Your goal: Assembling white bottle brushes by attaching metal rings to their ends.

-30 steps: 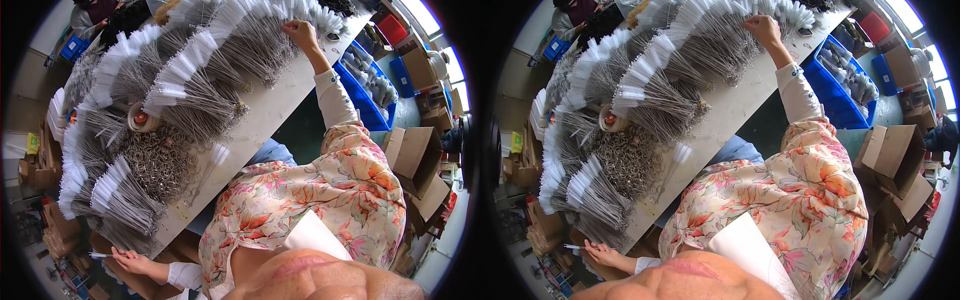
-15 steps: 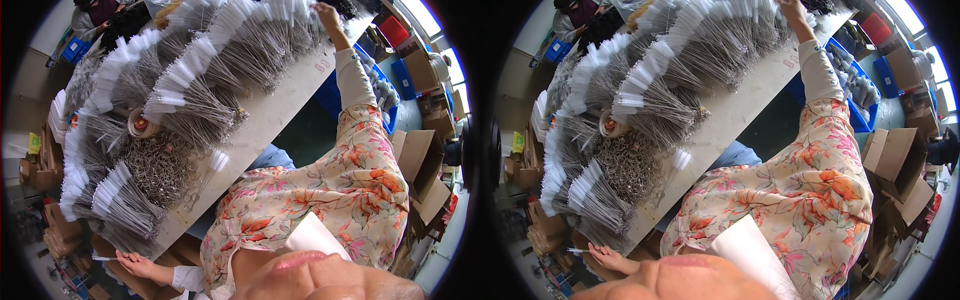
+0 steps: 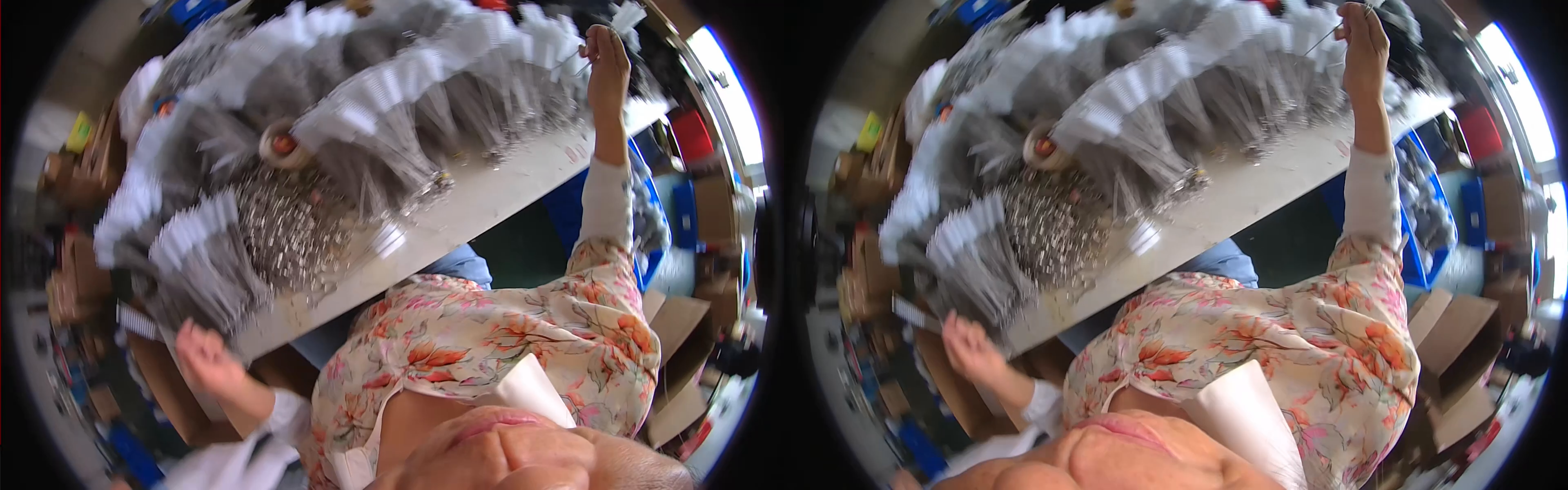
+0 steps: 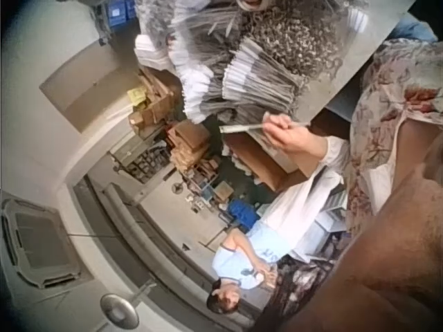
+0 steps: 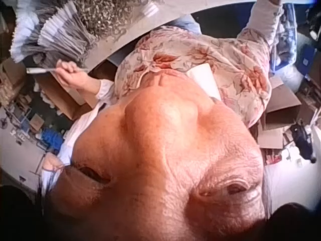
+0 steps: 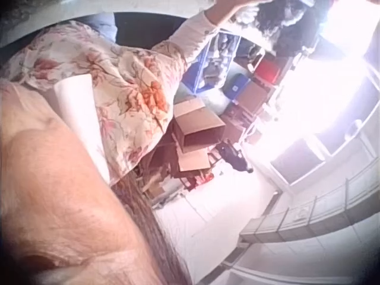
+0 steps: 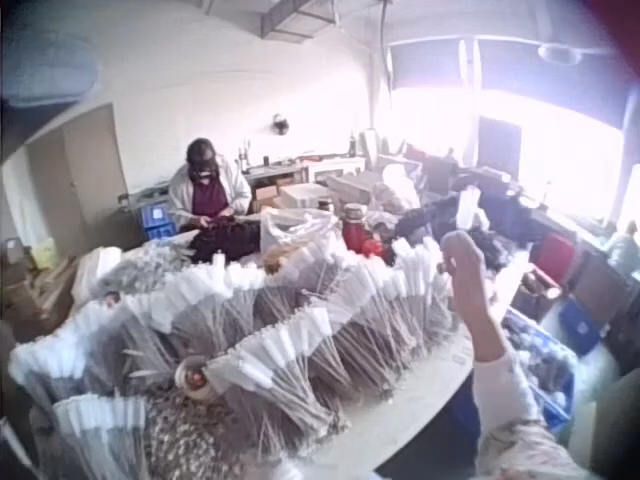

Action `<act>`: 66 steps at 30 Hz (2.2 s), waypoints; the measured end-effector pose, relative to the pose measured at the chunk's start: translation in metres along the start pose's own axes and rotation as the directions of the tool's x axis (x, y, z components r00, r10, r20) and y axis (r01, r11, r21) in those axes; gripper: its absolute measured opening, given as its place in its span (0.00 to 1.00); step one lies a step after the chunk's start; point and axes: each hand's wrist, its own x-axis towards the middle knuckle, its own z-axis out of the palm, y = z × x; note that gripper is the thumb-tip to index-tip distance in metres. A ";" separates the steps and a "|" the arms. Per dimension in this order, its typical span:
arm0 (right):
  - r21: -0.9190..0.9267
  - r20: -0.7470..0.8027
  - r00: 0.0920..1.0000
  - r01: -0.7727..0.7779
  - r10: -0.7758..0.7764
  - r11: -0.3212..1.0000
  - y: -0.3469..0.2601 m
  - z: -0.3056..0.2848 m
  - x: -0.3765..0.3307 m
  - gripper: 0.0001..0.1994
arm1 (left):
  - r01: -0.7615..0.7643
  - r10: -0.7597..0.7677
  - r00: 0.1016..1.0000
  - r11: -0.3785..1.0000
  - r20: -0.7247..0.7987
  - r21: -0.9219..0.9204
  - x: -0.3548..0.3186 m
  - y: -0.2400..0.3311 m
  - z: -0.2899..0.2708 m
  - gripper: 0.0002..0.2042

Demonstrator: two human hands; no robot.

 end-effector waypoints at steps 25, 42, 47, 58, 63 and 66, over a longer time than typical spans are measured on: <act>0.288 0.924 0.314 -0.947 0.217 0.143 -0.108 0.250 -0.231 0.11 | -0.771 0.624 0.635 0.550 0.455 0.321 -0.037 -0.014 0.107 0.22; -0.264 0.964 -0.198 -0.677 0.176 0.687 -0.114 0.218 -0.236 0.08 | -0.529 0.393 0.707 0.845 0.587 0.072 -0.044 -0.009 0.086 0.08; -0.194 0.981 0.133 0.674 0.142 0.713 -0.065 0.152 -0.245 0.05 | 0.067 -0.193 0.961 0.857 0.197 0.511 -0.068 -0.054 0.045 0.07; 0.017 0.927 0.364 0.195 -0.088 0.981 -0.083 0.223 -0.308 0.03 | 0.237 -0.367 0.887 0.883 0.280 0.406 -0.082 -0.061 0.051 0.06; 0.106 0.904 0.409 0.068 -0.125 0.992 -0.092 0.241 -0.295 0.02 | 0.145 -0.163 0.930 0.986 0.329 0.079 -0.049 -0.021 0.052 0.04; 0.164 0.950 0.302 -0.291 -0.072 0.943 -0.098 0.245 -0.279 0.05 | 0.063 -0.067 0.883 0.998 0.465 0.024 -0.032 -0.008 0.045 0.07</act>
